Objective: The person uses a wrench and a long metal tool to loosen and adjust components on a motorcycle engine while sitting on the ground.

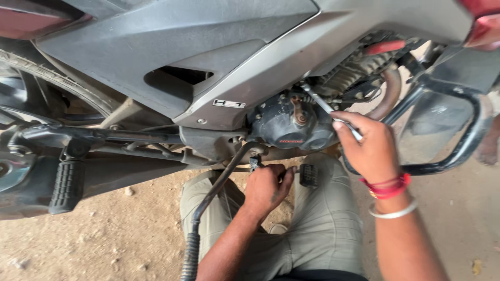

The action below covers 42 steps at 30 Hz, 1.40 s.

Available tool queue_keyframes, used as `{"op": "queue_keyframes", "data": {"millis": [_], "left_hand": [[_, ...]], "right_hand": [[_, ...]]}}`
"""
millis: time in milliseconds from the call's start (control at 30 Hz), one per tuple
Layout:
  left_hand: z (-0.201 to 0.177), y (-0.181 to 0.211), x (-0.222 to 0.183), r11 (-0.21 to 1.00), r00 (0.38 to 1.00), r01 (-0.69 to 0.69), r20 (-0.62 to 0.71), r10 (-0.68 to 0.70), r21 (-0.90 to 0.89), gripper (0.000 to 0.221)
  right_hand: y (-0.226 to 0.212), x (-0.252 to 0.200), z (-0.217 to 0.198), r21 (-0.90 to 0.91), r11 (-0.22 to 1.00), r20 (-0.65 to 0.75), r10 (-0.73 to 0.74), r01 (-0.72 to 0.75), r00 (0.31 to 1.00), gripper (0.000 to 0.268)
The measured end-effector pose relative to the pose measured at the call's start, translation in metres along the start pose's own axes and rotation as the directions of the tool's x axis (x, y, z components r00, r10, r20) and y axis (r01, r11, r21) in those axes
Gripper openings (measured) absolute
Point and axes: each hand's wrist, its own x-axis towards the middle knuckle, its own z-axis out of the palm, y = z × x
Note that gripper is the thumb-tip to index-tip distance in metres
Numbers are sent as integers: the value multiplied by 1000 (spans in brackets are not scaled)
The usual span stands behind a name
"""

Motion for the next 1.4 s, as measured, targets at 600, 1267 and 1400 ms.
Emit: {"op": "queue_keyframes", "data": {"millis": [600,1267,1400], "left_hand": [[3,5,0,996,996,91,2,-91,-1,44],[-4,2,-4,998,998,58,17,-58,-12,45],[-5,1,-3,996,997,76,28,-74,-56,44]], "right_hand": [[57,-6,48,462,887,-57,46,-14,997,22],[-13,-15,-26,-315,930,-10,-201,188,980,23],[-33,-50,-98,-285,954,-64,80,-95,995,33]]}}
